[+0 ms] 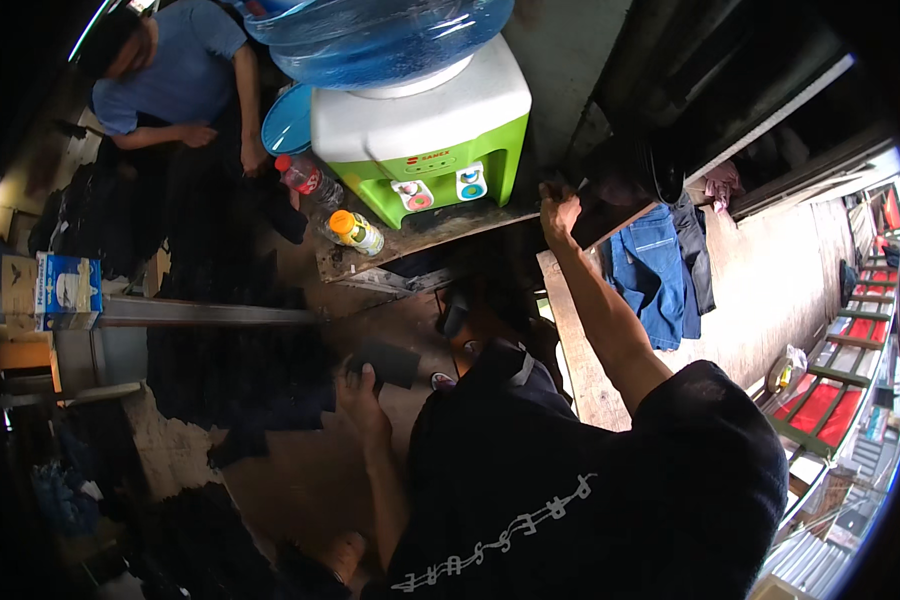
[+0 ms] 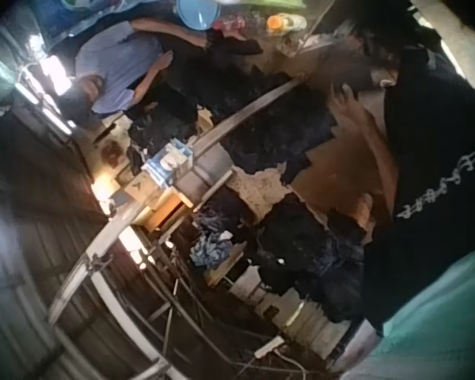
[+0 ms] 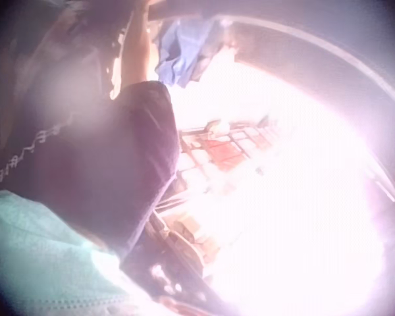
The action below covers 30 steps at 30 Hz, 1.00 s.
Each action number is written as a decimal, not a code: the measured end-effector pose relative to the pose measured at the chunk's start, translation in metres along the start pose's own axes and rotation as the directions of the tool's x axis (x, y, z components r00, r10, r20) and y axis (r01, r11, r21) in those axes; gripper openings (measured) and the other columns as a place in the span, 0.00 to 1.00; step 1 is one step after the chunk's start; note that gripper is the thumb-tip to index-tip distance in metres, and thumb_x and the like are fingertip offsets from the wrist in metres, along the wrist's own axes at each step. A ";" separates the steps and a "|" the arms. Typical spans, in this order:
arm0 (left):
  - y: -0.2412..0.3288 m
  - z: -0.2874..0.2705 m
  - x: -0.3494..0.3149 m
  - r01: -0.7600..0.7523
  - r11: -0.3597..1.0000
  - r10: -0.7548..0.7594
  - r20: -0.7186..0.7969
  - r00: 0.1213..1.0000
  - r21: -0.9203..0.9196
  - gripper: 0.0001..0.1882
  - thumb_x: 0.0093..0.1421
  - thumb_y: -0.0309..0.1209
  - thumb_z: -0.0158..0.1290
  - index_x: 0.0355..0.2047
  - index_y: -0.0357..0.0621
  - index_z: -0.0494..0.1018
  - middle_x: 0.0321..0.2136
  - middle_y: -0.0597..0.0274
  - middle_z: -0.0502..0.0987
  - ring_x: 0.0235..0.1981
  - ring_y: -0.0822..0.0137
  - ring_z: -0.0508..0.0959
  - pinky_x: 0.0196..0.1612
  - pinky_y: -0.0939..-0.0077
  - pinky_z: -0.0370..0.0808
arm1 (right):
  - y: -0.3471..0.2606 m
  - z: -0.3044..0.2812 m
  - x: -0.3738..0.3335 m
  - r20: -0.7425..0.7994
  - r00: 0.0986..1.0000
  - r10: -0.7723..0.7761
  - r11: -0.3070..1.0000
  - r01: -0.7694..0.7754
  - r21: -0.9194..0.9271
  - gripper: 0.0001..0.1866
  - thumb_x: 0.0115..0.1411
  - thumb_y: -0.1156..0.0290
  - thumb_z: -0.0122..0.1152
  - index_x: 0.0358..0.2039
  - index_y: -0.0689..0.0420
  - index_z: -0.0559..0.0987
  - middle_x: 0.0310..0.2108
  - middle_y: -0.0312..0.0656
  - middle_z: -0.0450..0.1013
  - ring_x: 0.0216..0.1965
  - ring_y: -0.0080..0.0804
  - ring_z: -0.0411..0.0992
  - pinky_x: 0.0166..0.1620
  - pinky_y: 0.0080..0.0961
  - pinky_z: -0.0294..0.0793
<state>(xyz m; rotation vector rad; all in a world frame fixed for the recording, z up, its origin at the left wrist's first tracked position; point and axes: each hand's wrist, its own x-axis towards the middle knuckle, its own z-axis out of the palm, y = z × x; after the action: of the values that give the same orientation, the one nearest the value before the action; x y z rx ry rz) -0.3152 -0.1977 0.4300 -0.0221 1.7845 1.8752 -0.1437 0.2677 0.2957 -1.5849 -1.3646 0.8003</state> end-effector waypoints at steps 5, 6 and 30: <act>0.001 -0.004 -0.007 -0.009 1.000 0.008 -0.036 0.999 -0.017 0.30 0.73 0.28 0.60 0.72 0.34 0.64 0.62 0.46 0.76 0.62 0.56 0.78 0.65 0.62 0.76 | 0.018 0.018 0.014 0.000 0.917 -0.399 0.901 0.392 -0.188 0.25 0.52 0.62 0.85 0.47 0.61 0.88 0.46 0.55 0.84 0.50 0.54 0.82 0.54 0.45 0.81; 0.001 -0.005 -0.007 0.003 1.000 -0.004 -0.045 0.999 -0.012 0.29 0.74 0.28 0.60 0.71 0.34 0.65 0.62 0.47 0.77 0.62 0.56 0.78 0.64 0.62 0.77 | 0.017 0.017 0.011 -0.072 0.944 -0.321 0.934 0.304 -0.186 0.28 0.50 0.61 0.87 0.48 0.63 0.87 0.48 0.57 0.81 0.51 0.58 0.79 0.56 0.48 0.79; 0.013 -0.152 0.058 0.006 0.939 -0.142 -0.371 0.918 -0.344 0.26 0.76 0.28 0.56 0.71 0.45 0.67 0.61 0.52 0.75 0.62 0.57 0.75 0.67 0.57 0.71 | -0.224 0.170 -0.306 0.943 0.289 -0.165 0.908 -0.329 0.260 0.24 0.77 0.75 0.54 0.72 0.58 0.74 0.48 0.43 0.79 0.40 0.32 0.82 0.50 0.32 0.86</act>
<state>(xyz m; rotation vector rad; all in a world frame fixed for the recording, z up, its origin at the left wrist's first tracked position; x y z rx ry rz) -0.4227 -0.3171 0.4026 -0.6265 1.6451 2.2131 -0.4467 0.0065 0.4081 -0.7016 -1.6974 2.2245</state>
